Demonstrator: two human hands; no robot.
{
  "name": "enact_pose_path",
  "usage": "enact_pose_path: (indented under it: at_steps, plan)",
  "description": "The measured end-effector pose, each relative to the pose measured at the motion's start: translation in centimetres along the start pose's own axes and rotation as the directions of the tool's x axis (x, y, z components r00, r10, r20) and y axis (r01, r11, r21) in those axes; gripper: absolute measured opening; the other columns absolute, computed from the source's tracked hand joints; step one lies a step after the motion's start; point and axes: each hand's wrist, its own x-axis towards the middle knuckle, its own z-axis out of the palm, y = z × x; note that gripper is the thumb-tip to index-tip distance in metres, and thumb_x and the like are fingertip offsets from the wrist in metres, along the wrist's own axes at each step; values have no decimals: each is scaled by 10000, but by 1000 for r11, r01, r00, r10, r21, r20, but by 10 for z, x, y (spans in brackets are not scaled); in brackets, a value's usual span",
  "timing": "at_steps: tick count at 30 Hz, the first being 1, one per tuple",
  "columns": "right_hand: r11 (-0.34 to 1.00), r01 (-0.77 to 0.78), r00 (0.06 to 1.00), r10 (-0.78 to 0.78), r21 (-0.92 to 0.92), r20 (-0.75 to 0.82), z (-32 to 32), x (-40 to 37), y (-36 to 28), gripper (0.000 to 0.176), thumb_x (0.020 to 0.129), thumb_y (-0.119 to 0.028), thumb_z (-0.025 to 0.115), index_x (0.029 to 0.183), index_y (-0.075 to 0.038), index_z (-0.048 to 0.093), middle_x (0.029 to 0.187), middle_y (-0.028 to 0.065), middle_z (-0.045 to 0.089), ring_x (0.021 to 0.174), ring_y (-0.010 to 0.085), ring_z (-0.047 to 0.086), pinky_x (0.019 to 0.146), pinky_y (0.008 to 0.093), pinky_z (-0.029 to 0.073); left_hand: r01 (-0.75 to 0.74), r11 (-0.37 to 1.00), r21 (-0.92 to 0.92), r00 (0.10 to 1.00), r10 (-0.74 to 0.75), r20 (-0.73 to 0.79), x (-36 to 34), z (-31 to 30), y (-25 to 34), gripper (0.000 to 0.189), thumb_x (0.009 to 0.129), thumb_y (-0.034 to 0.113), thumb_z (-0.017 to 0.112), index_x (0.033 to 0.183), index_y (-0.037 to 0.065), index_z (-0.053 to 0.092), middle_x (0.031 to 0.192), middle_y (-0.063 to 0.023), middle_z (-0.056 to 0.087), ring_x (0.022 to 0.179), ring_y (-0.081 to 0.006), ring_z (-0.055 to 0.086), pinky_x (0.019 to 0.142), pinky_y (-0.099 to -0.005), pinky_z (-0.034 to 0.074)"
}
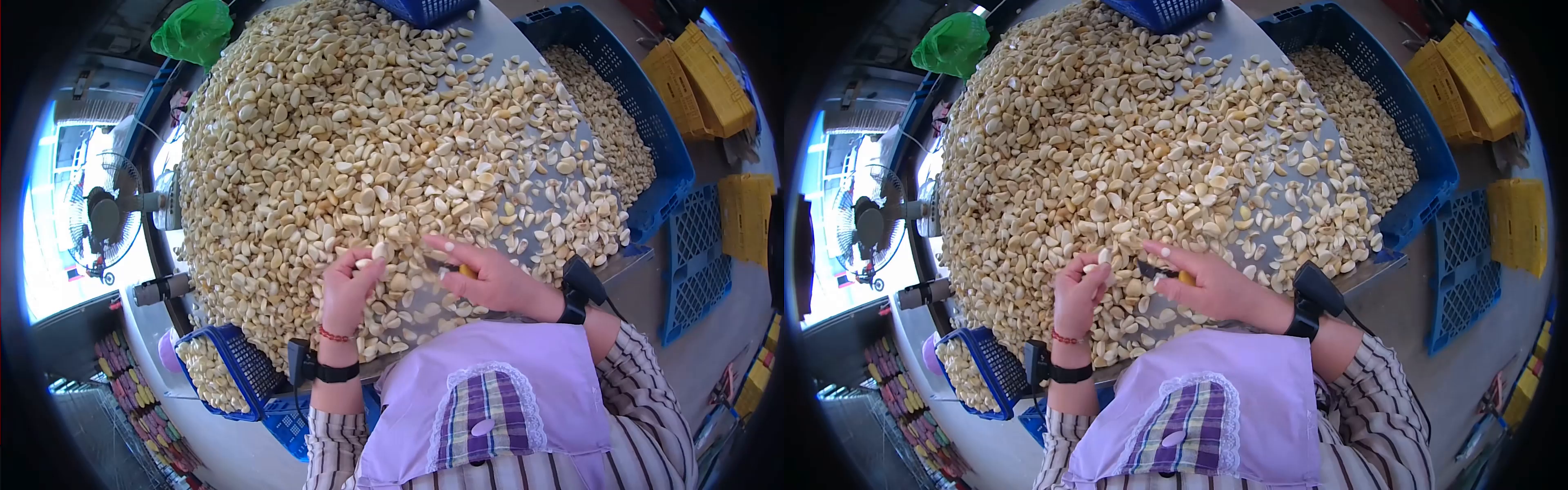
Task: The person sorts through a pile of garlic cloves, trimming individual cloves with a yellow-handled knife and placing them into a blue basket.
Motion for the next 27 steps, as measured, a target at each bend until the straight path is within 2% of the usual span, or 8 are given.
enact_pose_path:
  at_steps: [7,9,16,18,20,21,23,27]
  plan:
    - [999,27,974,-19,-30,227,3,-1,-1,482,924,-248,541,1383,-139,443,862,18,622,655,65,468,606,242,416,-65,989,-130,932,106,345,-24,27,-14,137,812,168,680,842,61,600,795,-21,624,606,-60,510,557,-199,405]
    - [979,-139,977,111,151,180,2,-1,-11,450,938,-211,523,1376,-134,454,786,-17,589,645,50,450,605,208,396,-72,780,-622,631,518,577,-20,22,-29,149,843,191,606,799,89,507,686,-52,583,547,-118,494,483,-221,399]
    - [908,-248,969,226,338,103,0,-1,-1,448,952,-230,516,1389,-163,442,680,-55,492,520,1,418,470,168,385,-190,591,-784,871,470,143,11,-50,-6,200,904,277,567,850,84,562,645,-12,492,612,-142,528,541,-283,481]
    - [914,-239,971,214,329,108,0,0,-1,448,953,-237,513,1389,-160,441,685,-53,497,520,2,417,474,168,388,-333,740,584,805,546,-232,26,-55,3,141,871,237,612,874,98,588,632,-21,465,588,-163,558,494,-303,440]
    - [920,-257,966,232,295,118,0,1,-1,453,953,-240,506,1396,-177,433,695,-53,506,530,2,428,483,170,398,-305,367,879,721,692,-39,35,-52,0,108,837,204,633,863,100,614,655,-31,502,611,-190,579,515,-311,456]
    - [921,-255,966,229,293,119,0,1,-3,453,953,-240,506,1396,-177,433,695,-53,506,530,2,428,483,170,398,-209,-91,974,656,726,208,37,-49,0,85,804,171,654,851,102,640,677,-41,539,635,-217,600,535,-318,473]
    - [932,-263,964,245,249,101,-3,-1,-4,463,947,-242,514,1400,-197,428,703,-53,514,541,3,431,491,172,401,-169,-116,979,684,701,201,35,-47,1,110,742,148,676,847,118,662,723,-44,600,652,-256,606,560,-331,483]
    - [935,-227,974,220,273,57,-7,-7,1,461,943,-235,520,1395,-201,436,705,-52,516,545,8,428,512,175,401,-233,530,815,866,495,-75,24,-55,-7,135,777,120,663,897,87,613,701,-37,613,535,-154,536,487,-283,432]
